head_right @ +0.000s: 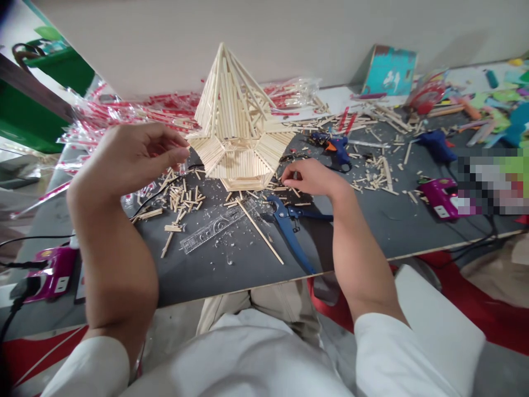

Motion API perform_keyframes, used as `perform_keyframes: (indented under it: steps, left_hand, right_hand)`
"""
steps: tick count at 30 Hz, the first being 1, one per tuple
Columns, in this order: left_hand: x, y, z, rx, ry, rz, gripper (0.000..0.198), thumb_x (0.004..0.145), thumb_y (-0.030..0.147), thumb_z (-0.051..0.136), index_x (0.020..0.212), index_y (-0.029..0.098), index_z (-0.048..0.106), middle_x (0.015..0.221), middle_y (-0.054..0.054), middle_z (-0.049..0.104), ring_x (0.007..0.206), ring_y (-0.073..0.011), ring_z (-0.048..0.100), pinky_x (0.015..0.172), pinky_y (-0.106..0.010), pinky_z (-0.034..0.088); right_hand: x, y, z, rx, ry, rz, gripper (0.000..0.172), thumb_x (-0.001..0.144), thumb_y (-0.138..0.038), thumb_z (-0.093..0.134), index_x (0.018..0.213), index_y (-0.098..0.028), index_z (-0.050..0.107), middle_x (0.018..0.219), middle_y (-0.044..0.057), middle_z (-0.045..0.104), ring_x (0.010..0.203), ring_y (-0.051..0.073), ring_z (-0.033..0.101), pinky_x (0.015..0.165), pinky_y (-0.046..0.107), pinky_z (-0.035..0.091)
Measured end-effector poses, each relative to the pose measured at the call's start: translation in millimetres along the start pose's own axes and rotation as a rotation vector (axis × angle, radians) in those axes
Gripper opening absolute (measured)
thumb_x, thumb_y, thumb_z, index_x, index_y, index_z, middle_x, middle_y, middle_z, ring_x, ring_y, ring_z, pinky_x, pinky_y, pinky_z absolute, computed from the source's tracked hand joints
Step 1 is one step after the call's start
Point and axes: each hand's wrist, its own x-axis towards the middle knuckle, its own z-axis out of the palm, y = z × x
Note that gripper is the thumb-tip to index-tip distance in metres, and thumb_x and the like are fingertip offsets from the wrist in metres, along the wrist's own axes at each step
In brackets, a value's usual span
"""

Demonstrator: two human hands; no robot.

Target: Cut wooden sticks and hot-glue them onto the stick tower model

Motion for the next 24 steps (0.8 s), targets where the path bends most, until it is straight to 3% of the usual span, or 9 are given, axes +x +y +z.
perform_keyframes:
  steps: [4,9,13,18,21,24]
  left_hand:
    - [0.3,4.4,-0.4,0.013,-0.012,-0.015,0.022,0.086,0.036,0.071,0.101,0.021,0.076,0.080,-0.003,0.072,0.074,-0.0169,0.065,0.077,-0.032,0.050]
    - [-1.1,13.9,-1.3,0.114,-0.041,-0.006,0.024,0.088,0.041,0.067,0.099,0.022,0.076,0.081,-0.002,0.073,0.073,-0.0181,0.066,0.077,-0.033,0.048]
    - [-2.3,19.7,0.6,0.130,-0.053,0.034,0.023,0.089,0.041,0.067,0.100,0.022,0.076,0.083,-0.001,0.075,0.072,-0.0168,0.066,0.075,-0.031,0.047]
    - [-4.9,32.6,5.6,0.124,0.003,0.102,0.017,0.091,0.034,0.066,0.095,0.019,0.075,0.076,0.000,0.073,0.068,-0.0131,0.062,0.073,-0.029,0.045]
    - [-6.2,40.1,10.3,0.088,0.050,0.145,0.015,0.092,0.031,0.065,0.091,0.019,0.075,0.071,0.001,0.071,0.065,-0.0121,0.061,0.072,-0.028,0.044]
    - [-5.8,44.5,17.7,0.058,0.014,0.221,0.015,0.092,0.031,0.065,0.092,0.019,0.075,0.071,0.001,0.071,0.065,-0.0127,0.062,0.068,-0.028,0.044]
  right_hand:
    - [3.2,-0.9,4.5,0.039,-0.074,-0.013,0.023,0.085,-0.042,0.070,0.092,-0.021,0.077,0.090,0.005,0.074,0.069,0.016,0.061,0.063,0.030,0.043]
    - [10.7,-8.3,11.3,-0.132,-0.104,-0.072,0.017,0.087,-0.033,0.067,0.089,-0.019,0.077,0.084,0.006,0.074,0.072,0.018,0.064,0.068,0.029,0.042]
    - [8.8,-19.1,14.3,-0.313,-0.085,-0.051,0.015,0.087,-0.027,0.064,0.088,-0.019,0.077,0.086,0.007,0.074,0.077,0.020,0.065,0.070,0.032,0.041]
    - [6.1,-30.4,19.0,-0.367,-0.025,0.009,0.020,0.089,-0.025,0.056,0.088,-0.017,0.074,0.096,0.014,0.072,0.080,0.025,0.065,0.065,0.035,0.039]
    - [2.6,-29.5,13.4,-0.351,-0.008,0.030,0.015,0.089,-0.024,0.057,0.088,-0.018,0.071,0.092,0.010,0.074,0.080,0.024,0.067,0.066,0.035,0.041]
    - [-9.5,-23.9,-3.2,-0.248,0.020,0.039,0.016,0.093,-0.029,0.056,0.093,-0.019,0.068,0.088,0.007,0.075,0.078,0.021,0.068,0.068,0.033,0.045]
